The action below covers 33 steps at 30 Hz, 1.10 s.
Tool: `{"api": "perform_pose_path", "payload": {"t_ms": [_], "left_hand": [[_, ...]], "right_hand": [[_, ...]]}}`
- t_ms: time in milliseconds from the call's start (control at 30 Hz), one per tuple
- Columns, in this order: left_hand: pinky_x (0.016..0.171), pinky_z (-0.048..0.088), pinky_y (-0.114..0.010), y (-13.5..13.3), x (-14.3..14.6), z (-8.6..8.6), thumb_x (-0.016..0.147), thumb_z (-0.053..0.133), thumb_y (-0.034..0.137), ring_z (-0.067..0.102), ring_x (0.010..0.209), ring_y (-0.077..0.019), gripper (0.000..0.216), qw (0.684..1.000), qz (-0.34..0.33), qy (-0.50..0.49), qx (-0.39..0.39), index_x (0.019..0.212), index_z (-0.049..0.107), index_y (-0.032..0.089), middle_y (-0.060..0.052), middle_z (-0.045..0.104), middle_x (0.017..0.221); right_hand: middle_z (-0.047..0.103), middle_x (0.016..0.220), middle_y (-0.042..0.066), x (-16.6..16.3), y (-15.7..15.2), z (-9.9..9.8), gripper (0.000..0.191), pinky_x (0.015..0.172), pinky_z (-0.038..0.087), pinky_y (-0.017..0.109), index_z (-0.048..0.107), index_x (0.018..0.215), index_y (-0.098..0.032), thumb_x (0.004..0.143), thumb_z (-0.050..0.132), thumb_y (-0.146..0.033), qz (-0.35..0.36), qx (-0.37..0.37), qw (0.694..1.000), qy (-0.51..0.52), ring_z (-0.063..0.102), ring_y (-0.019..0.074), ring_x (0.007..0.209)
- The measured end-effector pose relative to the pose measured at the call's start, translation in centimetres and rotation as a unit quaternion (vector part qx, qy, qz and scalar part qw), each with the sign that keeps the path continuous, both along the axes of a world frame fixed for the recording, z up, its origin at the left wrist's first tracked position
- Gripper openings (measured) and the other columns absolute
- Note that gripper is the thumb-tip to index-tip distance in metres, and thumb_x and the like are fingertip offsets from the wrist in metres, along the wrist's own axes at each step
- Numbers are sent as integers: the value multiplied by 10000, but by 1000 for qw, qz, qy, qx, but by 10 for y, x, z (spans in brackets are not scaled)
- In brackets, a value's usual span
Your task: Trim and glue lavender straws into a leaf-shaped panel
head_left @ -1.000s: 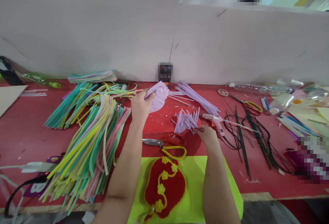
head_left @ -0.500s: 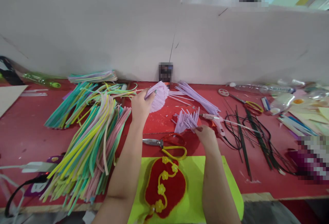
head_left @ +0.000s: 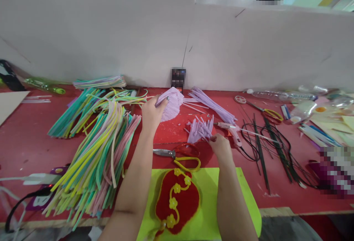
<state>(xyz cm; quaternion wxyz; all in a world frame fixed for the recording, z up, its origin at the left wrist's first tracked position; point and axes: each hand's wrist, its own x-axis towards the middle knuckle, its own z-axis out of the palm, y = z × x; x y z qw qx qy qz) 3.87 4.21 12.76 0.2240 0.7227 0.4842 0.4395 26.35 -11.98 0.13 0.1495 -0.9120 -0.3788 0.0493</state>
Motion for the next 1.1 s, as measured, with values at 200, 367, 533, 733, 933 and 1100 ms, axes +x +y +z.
{"api": "perform_pose_path", "payload": {"t_ms": [200,367,533,733,933,1100], "left_hand": [[780,479,-307,19,-3,-22,775,575,347,656,839,-216,244,996,19,10,-91,905,687,174,-47,719,848],[857,467,-386,30,-3,-50,787,568,259,642,1027,-296,231,976,77,140,-148,991,635,176,-148,705,1017],[921,454,-459,25,0,-56,796,572,160,569,1161,-338,467,970,134,161,-120,1258,507,174,-216,575,1276],[1021,416,-367,18,20,-56,843,534,120,566,1168,-235,301,985,-37,163,-32,1125,621,176,-122,623,1209],[914,462,-288,-2,52,-71,861,557,147,628,995,-182,171,946,-223,226,-65,979,677,178,-77,662,1049],[891,457,-285,-11,64,-94,862,580,175,612,1001,-182,146,936,-219,269,-62,990,649,161,-90,642,1053]], "right_hand": [[708,780,80,-1,-1,1,95,670,453,256,667,813,-171,758,590,-176,-8,8,1000,15,675,209,796],[709,807,116,-3,-1,3,110,686,455,267,671,799,-156,783,562,-160,-1,3,1000,18,674,225,826],[702,806,115,-4,-1,6,93,673,448,273,655,804,-162,763,573,-147,-9,-8,999,30,670,227,809],[697,781,57,-2,-3,6,87,661,436,257,624,797,-201,731,593,-152,-14,9,999,35,662,203,800],[713,842,56,6,-6,8,69,667,437,249,623,806,-195,738,608,-190,2,25,995,92,658,187,796],[729,860,66,7,-4,10,163,676,454,249,672,880,-175,732,605,-163,-1,31,993,117,671,188,803]]}}
